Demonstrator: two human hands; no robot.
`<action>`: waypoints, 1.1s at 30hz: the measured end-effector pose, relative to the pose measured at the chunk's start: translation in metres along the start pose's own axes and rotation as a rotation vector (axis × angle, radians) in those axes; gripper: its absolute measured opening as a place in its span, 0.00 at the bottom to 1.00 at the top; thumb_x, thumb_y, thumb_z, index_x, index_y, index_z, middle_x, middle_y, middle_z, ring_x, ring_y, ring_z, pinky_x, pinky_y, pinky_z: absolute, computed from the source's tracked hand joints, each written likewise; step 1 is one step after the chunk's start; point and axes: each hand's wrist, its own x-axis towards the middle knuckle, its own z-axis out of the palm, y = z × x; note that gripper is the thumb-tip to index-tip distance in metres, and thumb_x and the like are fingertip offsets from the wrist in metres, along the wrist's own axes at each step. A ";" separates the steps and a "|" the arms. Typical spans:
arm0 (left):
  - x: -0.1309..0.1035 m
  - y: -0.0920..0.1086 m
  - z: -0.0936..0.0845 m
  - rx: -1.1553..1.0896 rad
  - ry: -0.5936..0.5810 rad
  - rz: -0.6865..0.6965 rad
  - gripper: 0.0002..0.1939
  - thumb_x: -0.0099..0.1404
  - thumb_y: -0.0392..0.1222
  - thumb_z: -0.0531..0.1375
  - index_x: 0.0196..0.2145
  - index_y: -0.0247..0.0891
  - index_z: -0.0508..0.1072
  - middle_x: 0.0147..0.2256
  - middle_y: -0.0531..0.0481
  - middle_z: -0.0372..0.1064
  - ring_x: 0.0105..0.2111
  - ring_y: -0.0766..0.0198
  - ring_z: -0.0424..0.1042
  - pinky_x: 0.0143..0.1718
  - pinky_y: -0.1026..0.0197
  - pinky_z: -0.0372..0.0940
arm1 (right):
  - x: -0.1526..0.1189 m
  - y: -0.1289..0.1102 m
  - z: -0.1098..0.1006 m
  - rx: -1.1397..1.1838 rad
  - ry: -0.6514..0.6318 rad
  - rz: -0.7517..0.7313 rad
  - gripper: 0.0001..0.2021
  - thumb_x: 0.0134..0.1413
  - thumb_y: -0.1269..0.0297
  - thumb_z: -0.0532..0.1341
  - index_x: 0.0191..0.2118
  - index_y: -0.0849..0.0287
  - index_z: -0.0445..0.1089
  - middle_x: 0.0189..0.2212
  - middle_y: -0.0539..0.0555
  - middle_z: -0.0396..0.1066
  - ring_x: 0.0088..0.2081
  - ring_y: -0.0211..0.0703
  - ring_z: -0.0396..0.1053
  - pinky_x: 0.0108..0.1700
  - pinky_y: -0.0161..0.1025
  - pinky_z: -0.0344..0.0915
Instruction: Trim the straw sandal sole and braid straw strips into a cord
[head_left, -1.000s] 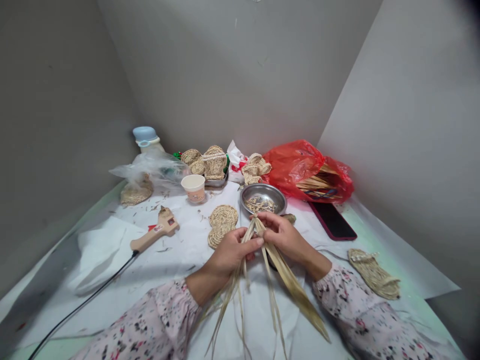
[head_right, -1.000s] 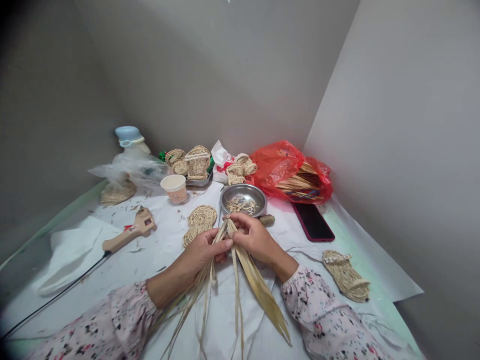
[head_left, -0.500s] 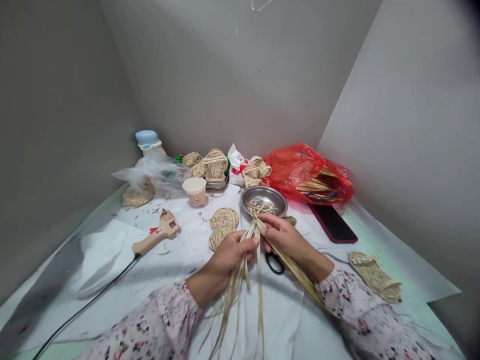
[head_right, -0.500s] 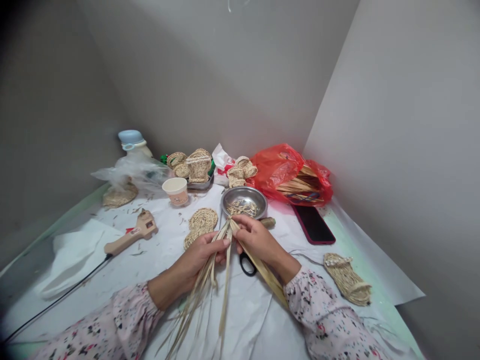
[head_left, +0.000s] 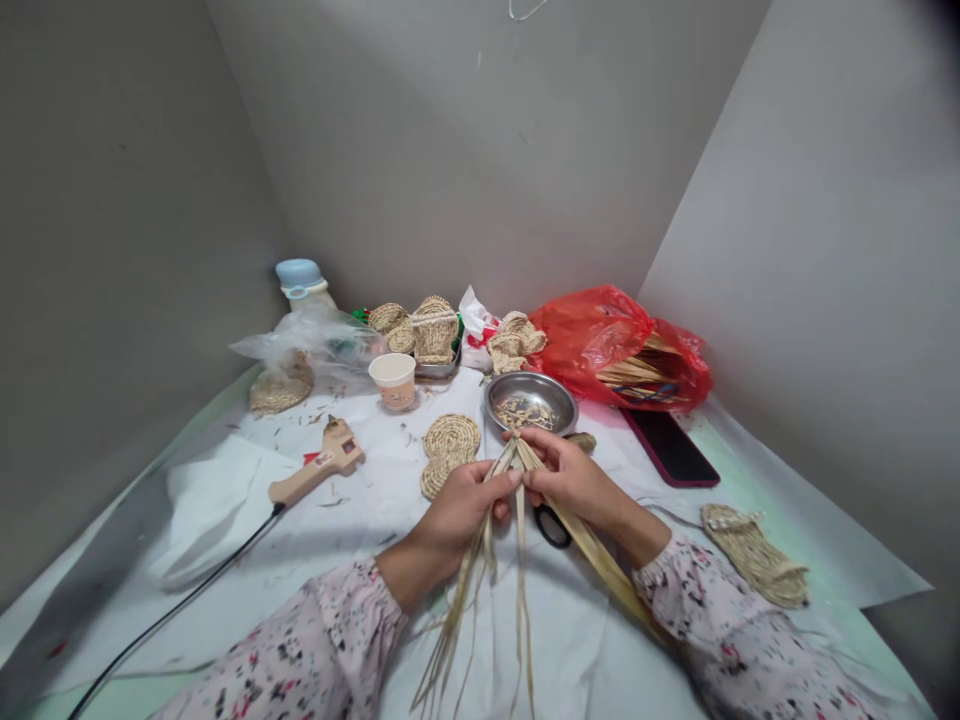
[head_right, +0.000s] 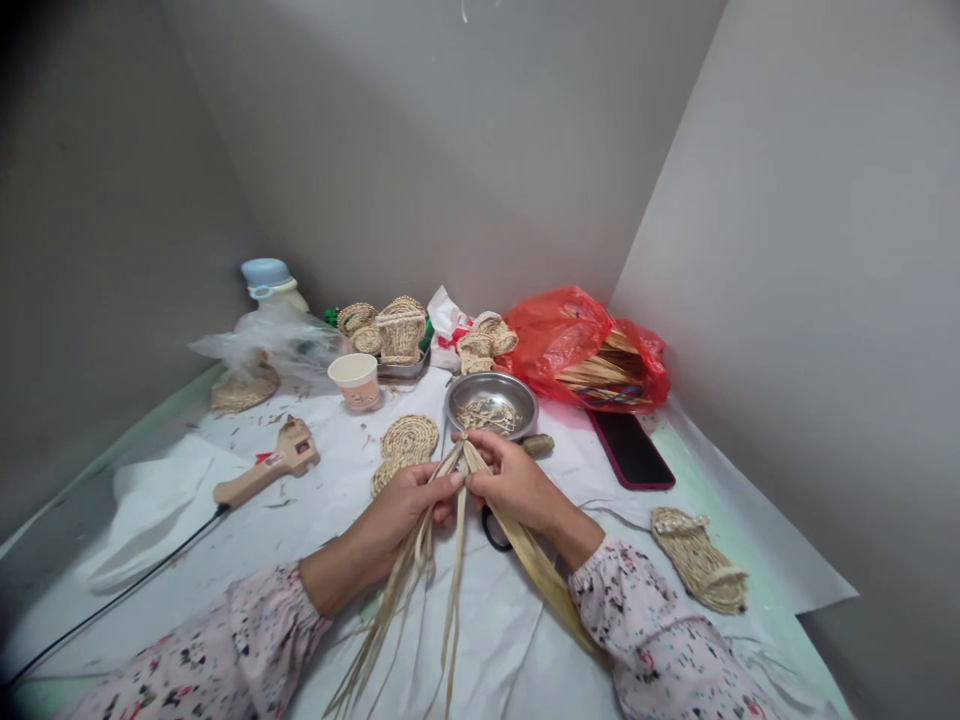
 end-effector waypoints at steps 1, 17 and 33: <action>0.000 -0.001 0.000 0.002 0.004 0.004 0.18 0.54 0.53 0.64 0.25 0.33 0.70 0.16 0.56 0.58 0.16 0.72 0.54 0.20 0.67 0.47 | 0.000 0.001 0.000 -0.006 0.000 -0.006 0.26 0.38 0.80 0.58 0.48 0.58 0.70 0.26 0.45 0.71 0.20 0.31 0.63 0.20 0.27 0.61; -0.001 -0.003 0.003 0.085 0.053 0.047 0.14 0.57 0.47 0.61 0.21 0.35 0.67 0.15 0.56 0.59 0.17 0.72 0.54 0.20 0.67 0.47 | 0.001 0.008 0.001 -0.150 -0.040 -0.046 0.26 0.40 0.77 0.58 0.50 0.59 0.66 0.33 0.50 0.70 0.30 0.36 0.67 0.24 0.29 0.64; -0.001 -0.002 0.002 -0.098 0.020 0.027 0.07 0.55 0.39 0.63 0.28 0.34 0.68 0.17 0.59 0.56 0.16 0.75 0.51 0.20 0.69 0.47 | -0.002 0.001 -0.006 -0.119 -0.101 -0.064 0.13 0.50 0.63 0.60 0.43 0.60 0.69 0.28 0.49 0.66 0.24 0.33 0.60 0.24 0.32 0.56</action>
